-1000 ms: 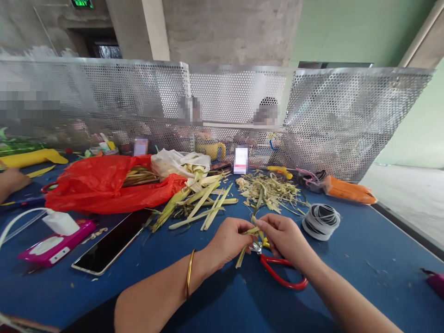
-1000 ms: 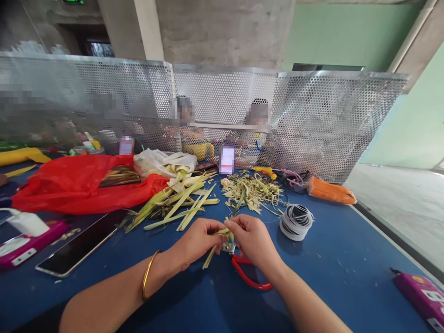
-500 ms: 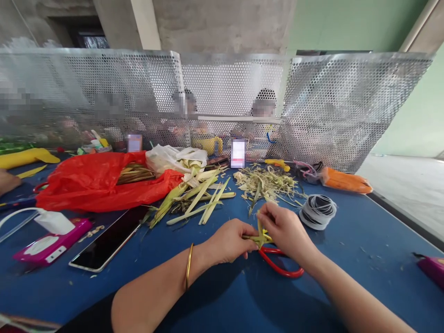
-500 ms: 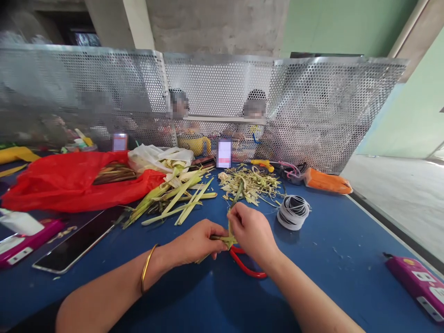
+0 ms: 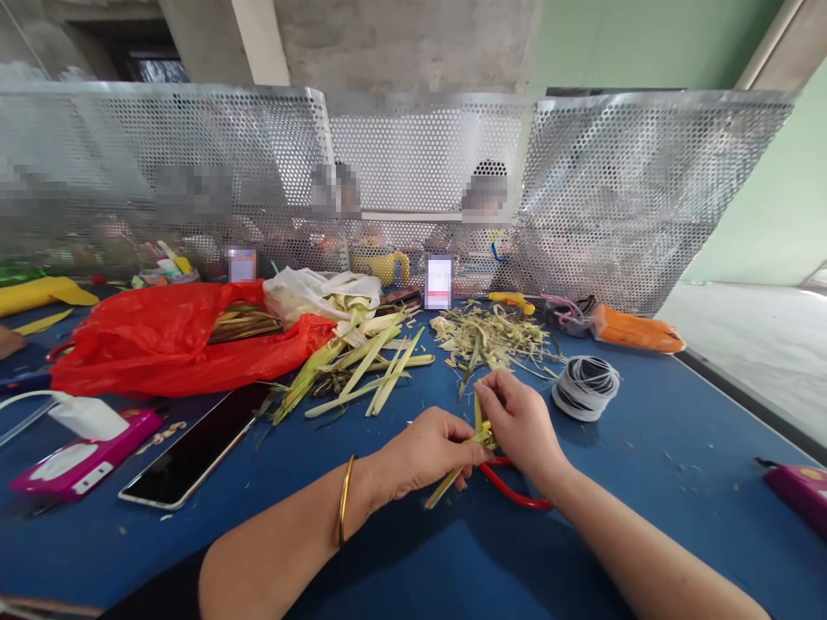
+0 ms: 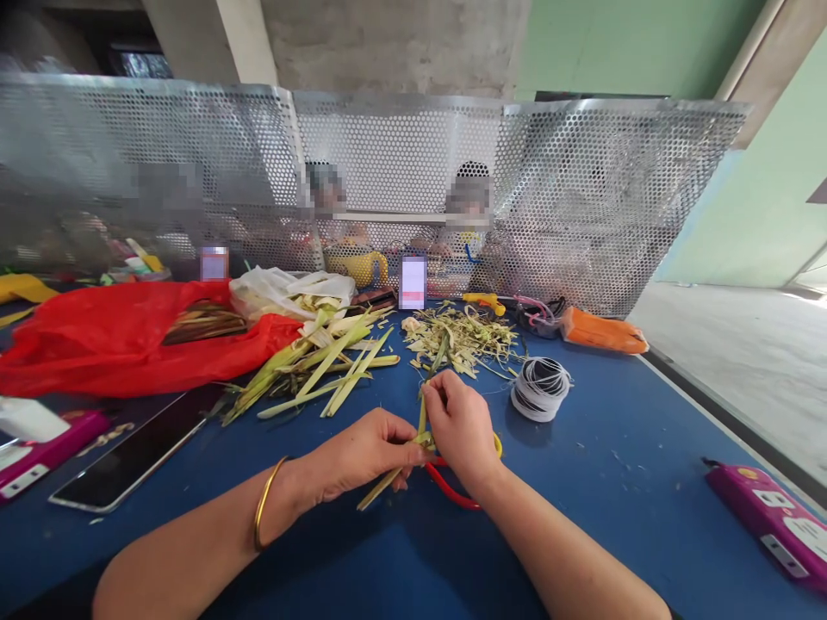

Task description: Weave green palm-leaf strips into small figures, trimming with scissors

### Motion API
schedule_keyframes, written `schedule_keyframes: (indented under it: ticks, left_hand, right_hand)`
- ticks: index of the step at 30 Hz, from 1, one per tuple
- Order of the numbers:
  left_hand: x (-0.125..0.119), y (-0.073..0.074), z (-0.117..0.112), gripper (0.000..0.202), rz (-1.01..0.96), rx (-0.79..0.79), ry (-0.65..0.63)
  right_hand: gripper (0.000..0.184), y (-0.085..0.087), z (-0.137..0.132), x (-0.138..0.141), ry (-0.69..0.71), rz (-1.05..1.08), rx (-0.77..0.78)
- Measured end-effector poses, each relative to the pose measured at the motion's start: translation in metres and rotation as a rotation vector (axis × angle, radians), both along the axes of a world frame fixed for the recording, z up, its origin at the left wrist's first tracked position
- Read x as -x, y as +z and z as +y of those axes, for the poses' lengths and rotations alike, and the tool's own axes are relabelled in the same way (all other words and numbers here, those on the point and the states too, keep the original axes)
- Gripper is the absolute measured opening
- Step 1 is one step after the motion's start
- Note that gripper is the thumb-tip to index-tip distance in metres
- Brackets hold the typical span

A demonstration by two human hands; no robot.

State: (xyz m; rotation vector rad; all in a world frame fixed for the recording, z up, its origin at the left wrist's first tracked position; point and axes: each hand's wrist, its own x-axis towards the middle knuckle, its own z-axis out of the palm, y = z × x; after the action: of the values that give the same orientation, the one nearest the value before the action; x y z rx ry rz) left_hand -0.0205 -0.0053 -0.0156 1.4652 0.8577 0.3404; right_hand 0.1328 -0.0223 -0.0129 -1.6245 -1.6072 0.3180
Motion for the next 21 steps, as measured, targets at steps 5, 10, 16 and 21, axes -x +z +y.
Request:
schedule_keyframes:
  ticks: [5, 10, 16, 21]
  left_hand:
    - [-0.001, 0.003, 0.002, 0.032, -0.036, -0.036, 0.025]
    - [0.005, 0.006, 0.019, 0.032, -0.103, -0.063, 0.192]
    - [0.008, 0.007, 0.031, 0.025, -0.202, 0.05, 0.308]
    - [0.007, 0.006, 0.03, 0.025, -0.237, 0.129, 0.409]
  right_hand:
    - [0.024, -0.002, 0.002, -0.005, 0.049, 0.082, 0.016]
    - [0.022, 0.016, 0.002, -0.017, 0.235, -0.314, -0.071]
    - [0.026, 0.014, 0.004, -0.018, 0.316, -0.448, -0.173]
    - [0.03, -0.001, 0.011, -0.016, 0.272, -0.105, 0.183]
